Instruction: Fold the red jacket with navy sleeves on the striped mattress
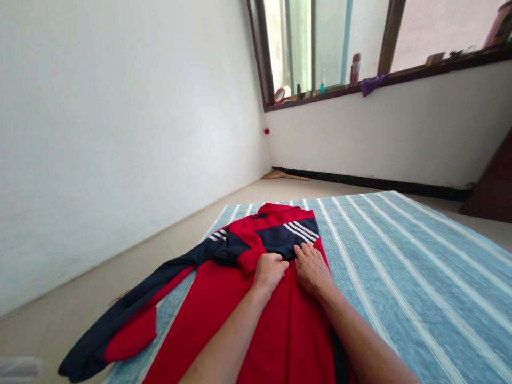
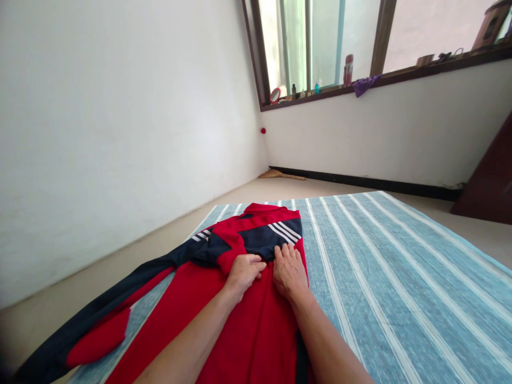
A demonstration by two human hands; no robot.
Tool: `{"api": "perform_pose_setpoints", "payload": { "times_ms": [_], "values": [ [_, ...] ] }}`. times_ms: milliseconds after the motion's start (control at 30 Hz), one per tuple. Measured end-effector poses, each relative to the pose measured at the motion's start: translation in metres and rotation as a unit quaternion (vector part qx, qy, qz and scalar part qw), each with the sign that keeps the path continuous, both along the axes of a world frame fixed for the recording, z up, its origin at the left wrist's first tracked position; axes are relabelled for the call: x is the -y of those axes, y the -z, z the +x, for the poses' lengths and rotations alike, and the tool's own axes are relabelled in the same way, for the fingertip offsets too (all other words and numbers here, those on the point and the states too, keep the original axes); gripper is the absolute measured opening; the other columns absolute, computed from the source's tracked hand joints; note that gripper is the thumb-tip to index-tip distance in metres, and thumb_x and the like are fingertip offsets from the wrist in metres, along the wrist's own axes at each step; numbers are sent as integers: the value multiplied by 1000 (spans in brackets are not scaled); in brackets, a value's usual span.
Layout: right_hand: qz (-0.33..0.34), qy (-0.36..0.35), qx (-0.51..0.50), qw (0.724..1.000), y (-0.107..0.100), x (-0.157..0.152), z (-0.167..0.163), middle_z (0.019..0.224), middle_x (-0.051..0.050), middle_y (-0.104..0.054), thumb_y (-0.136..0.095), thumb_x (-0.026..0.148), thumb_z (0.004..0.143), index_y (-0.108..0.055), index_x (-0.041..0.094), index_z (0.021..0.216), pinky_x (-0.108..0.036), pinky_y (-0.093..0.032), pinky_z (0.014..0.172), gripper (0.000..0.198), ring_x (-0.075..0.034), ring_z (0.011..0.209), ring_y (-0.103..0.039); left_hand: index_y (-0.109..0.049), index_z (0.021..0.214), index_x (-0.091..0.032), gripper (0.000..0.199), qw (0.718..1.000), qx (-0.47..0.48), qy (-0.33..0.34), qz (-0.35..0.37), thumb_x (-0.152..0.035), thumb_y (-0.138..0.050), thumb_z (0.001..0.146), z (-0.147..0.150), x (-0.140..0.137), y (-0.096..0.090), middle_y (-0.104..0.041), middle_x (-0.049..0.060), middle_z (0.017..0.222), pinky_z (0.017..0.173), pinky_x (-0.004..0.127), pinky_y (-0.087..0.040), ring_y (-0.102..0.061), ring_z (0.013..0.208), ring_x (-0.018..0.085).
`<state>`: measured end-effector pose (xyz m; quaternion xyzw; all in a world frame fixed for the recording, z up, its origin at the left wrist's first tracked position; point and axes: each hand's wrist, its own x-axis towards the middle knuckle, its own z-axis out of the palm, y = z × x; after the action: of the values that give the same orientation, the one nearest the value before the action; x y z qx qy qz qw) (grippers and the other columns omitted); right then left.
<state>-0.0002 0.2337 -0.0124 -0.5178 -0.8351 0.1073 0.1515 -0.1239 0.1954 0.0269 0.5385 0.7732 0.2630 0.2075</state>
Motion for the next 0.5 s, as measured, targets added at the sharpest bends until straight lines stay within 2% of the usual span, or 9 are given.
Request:
{"api": "perform_pose_setpoints", "payload": {
  "times_ms": [67, 167, 267, 367, 500],
  "values": [
    [5, 2, 0, 1000, 1, 0, 0, 148, -18, -39, -30, 21, 96, -40, 11, 144, -44, -24, 112, 50, -30, 140, -31, -69, 79, -15, 18, 999, 43, -21, 1, -22, -53, 79, 2, -11, 5, -58, -1, 52, 47, 22, -39, -56, 49, 13],
    [14, 7, -1, 1000, 3, 0, 0, 147, -17, -41, -29, 21, 97, -41, 11, 144, -44, -26, 112, 49, -30, 139, -32, -67, 72, -14, 13, 996, 70, -56, 30, -21, -56, 75, 5, -21, 14, -58, -2, 52, 47, 20, -36, -55, 51, 12],
    [20, 11, -1, 1000, 4, 0, 0, 147, -16, -41, -29, 22, 97, -41, 12, 143, -43, -27, 111, 49, -31, 138, -33, -65, 65, -16, 8, 992, 77, -73, 65, -20, -62, 71, 6, -27, 22, -63, 0, 59, 52, 20, -39, -59, 59, 12],
    [26, 12, -4, 1000, 4, 0, 1, 147, -16, -42, -30, 21, 97, -41, 11, 143, -43, -27, 111, 49, -31, 137, -34, -67, 70, -17, 2, 989, 89, -83, 85, -19, -65, 69, 6, -32, 26, -69, 2, 68, 56, 20, -42, -63, 66, 14],
    [25, 9, -7, 1000, 2, 1, 1, 146, -16, -43, -30, 22, 97, -42, 10, 143, -43, -27, 111, 49, -31, 137, -35, -65, 74, -16, 10, 984, 110, -112, 85, -14, -67, 64, 6, -37, 27, -69, 3, 66, 54, 21, -44, -64, 62, 15]
  ]
}}
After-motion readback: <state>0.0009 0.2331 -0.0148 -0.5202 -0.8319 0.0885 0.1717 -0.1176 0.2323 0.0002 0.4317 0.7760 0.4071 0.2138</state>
